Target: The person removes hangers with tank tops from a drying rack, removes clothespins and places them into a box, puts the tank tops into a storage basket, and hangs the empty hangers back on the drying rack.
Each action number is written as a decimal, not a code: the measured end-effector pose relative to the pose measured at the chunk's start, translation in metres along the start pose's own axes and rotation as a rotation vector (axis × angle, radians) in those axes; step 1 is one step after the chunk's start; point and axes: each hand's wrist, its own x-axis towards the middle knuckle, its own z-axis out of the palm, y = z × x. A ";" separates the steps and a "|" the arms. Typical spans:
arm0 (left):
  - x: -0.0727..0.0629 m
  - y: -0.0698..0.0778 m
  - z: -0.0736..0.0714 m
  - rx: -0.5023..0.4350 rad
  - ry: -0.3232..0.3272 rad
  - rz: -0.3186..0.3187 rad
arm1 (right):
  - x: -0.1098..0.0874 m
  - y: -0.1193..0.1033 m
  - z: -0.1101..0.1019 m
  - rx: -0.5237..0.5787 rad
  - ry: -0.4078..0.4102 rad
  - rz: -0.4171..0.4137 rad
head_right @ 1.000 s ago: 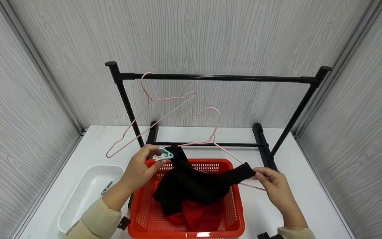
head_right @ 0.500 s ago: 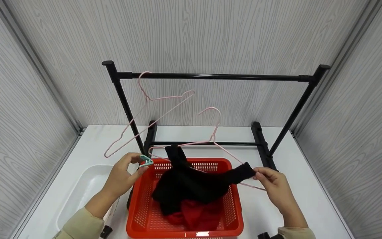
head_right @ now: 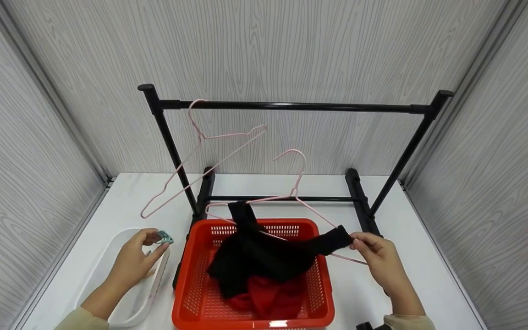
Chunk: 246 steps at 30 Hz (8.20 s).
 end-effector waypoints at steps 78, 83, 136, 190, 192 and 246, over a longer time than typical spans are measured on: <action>-0.004 0.017 0.000 0.390 -0.046 -0.048 | -0.003 0.001 0.000 0.061 0.002 -0.013; 0.007 0.042 0.002 0.358 0.001 0.024 | -0.003 0.000 0.002 0.068 0.012 -0.021; 0.062 0.134 0.067 0.071 0.033 0.274 | -0.003 -0.009 0.008 -0.311 -0.030 -0.143; 0.049 0.135 0.057 -0.093 0.171 0.312 | 0.043 -0.077 0.094 -0.484 -0.063 -0.340; 0.049 0.131 0.055 -0.080 0.217 0.326 | 0.042 -0.077 0.092 -0.476 -0.054 -0.345; 0.009 0.106 0.085 0.258 -0.278 0.112 | 0.043 -0.078 0.093 -0.438 -0.034 -0.390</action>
